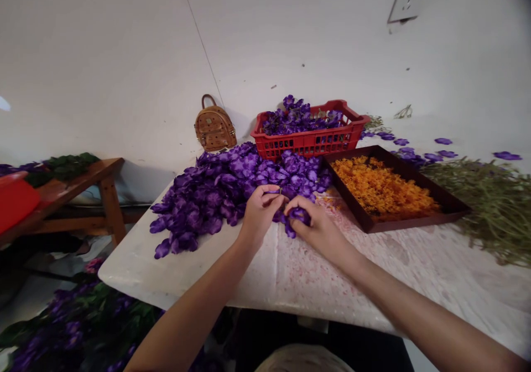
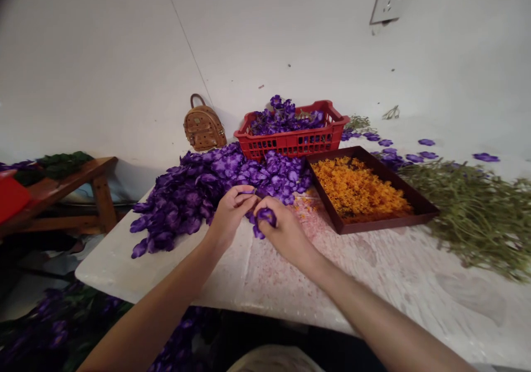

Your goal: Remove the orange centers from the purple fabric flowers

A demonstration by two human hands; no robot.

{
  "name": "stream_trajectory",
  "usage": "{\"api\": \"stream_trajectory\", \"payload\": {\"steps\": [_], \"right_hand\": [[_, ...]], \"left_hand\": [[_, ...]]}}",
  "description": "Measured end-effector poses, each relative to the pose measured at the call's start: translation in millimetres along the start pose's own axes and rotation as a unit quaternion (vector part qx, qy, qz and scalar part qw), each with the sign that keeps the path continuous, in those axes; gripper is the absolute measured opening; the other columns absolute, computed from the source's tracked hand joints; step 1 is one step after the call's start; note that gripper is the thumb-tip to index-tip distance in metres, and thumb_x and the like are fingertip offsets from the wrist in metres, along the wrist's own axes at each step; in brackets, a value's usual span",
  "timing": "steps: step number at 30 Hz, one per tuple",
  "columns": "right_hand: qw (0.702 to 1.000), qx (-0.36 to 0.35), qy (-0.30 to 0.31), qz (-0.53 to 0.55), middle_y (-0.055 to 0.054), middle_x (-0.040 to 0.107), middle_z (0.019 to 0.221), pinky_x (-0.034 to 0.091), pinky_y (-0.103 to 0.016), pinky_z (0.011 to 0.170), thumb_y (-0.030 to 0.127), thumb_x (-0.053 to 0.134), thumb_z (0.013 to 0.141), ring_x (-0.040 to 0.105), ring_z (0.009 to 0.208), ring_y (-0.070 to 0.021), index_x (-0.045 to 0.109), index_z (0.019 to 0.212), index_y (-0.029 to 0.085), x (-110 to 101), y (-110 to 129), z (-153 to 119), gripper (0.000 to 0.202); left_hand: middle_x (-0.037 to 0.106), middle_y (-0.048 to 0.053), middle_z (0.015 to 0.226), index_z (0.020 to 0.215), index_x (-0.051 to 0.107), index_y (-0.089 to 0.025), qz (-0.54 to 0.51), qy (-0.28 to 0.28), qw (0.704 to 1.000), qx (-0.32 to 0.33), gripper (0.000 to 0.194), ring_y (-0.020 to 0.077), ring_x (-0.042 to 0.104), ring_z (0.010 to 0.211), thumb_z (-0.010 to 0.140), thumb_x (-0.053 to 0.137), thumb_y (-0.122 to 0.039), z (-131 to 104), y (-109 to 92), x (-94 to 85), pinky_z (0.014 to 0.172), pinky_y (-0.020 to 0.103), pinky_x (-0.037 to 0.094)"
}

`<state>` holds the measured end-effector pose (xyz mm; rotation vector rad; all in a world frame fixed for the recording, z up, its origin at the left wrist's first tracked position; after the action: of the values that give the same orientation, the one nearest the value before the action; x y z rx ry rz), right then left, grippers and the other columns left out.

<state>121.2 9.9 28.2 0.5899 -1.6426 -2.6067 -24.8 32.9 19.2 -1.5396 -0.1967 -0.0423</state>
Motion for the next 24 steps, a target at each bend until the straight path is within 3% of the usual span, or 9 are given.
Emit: {"api": "stream_trajectory", "payload": {"steps": [5,9,11,13,15,17,18,21,24], "right_hand": [[0.987,-0.106,0.044,-0.111,-0.009,0.064,0.111,0.054,-0.043,0.095,0.001,0.054,0.082,0.063,0.111,-0.0258,0.060,0.099,0.023,19.2,16.8,-16.1,0.029],[0.964,-0.116,0.129,-0.204,-0.012,0.063,0.112,0.060,-0.043,0.085,0.014,0.055,0.097,0.067,0.100,-0.0266,0.063,0.105,0.020,29.3,22.4,-34.1,0.013],[0.956,-0.130,0.143,-0.222,-0.014,0.065,0.120,0.061,-0.044,0.088,0.021,0.058,0.100,0.069,0.104,-0.0278,0.064,0.115,0.020,27.6,26.6,-43.4,0.017],[0.963,-0.148,0.099,-0.204,-0.015,0.062,0.136,0.060,-0.046,0.094,0.026,0.059,0.101,0.067,0.117,-0.0295,0.061,0.130,0.023,15.2,30.9,-48.9,0.029],[0.972,-0.151,-0.001,-0.179,-0.014,0.063,0.137,0.058,-0.046,0.096,0.024,0.052,0.104,0.064,0.123,-0.0294,0.060,0.134,0.026,-8.7,29.9,-49.5,0.031],[0.966,-0.109,-0.111,-0.209,-0.011,0.070,0.111,0.058,-0.044,0.089,0.020,0.047,0.104,0.069,0.107,-0.0277,0.065,0.118,0.025,-36.5,17.8,-46.4,0.023],[0.958,-0.069,-0.127,-0.248,-0.011,0.069,0.102,0.058,-0.043,0.083,0.020,0.046,0.103,0.070,0.096,-0.0277,0.066,0.109,0.023,-46.1,7.2,-43.2,0.021],[0.928,0.020,-0.070,-0.365,-0.015,0.072,0.105,0.056,-0.044,0.076,0.021,0.048,0.100,0.071,0.085,-0.0305,0.069,0.114,0.017,-57.5,-28.3,-33.0,0.025],[0.895,0.036,-0.027,-0.444,-0.017,0.074,0.106,0.055,-0.042,0.073,0.021,0.049,0.099,0.072,0.081,-0.0312,0.067,0.122,0.014,-58.0,-51.7,-29.6,0.030]], "left_hand": [[0.074,0.004,0.082,0.087,0.076,-0.014,-0.030,0.059,0.993,-0.097,0.026,0.0117,0.066,0.070,0.068,0.089,-0.028,-3.5,8.1,10.7,0.068,0.023,0.050],[0.067,0.000,0.075,0.078,0.070,-0.016,-0.061,0.059,0.989,-0.117,0.032,0.0098,0.059,0.063,0.070,0.088,-0.041,-2.4,7.8,12.9,0.060,0.022,0.045],[0.066,-0.001,0.075,0.078,0.067,-0.017,-0.087,0.042,0.989,-0.113,0.032,0.0106,0.060,0.065,0.068,0.087,-0.040,2.4,7.5,12.8,0.061,0.022,0.044],[0.064,-0.002,0.074,0.078,0.065,-0.018,-0.092,0.029,0.991,-0.093,0.030,0.0117,0.060,0.066,0.068,0.086,-0.037,9.4,5.7,12.2,0.064,0.023,0.045],[0.060,-0.003,0.068,0.076,0.064,-0.019,-0.058,0.022,0.997,-0.051,0.025,0.0123,0.058,0.063,0.072,0.082,-0.035,16.6,0.9,10.2,0.065,0.024,0.045],[0.055,-0.005,0.061,0.071,0.062,-0.019,0.027,0.031,0.999,0.007,0.019,0.0119,0.054,0.059,0.079,0.075,-0.031,21.1,-6.1,9.0,0.062,0.023,0.042],[0.054,-0.005,0.058,0.069,0.061,-0.019,0.081,0.041,0.995,0.037,0.018,0.0117,0.051,0.056,0.082,0.072,-0.028,21.9,-9.5,9.5,0.060,0.023,0.039],[0.057,-0.003,0.056,0.066,0.063,-0.019,0.217,0.073,0.967,0.113,0.020,0.0125,0.051,0.053,0.086,0.065,-0.019,19.3,-15.4,14.4,0.059,0.024,0.036],[0.067,-0.001,0.062,0.074,0.072,-0.021,0.254,0.090,0.947,0.174,0.016,0.0167,0.064,0.064,0.087,0.065,-0.014,16.7,-16.2,19.5,0.075,0.028,0.047]]}}
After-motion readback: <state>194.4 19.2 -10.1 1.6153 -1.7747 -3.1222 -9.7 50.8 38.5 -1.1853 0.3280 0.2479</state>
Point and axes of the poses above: each hand's wrist, its own z-axis towards the middle knuckle, its own x-axis out of the palm, y = z × x, the point moved 6 cm from there along z, towards the middle knuckle
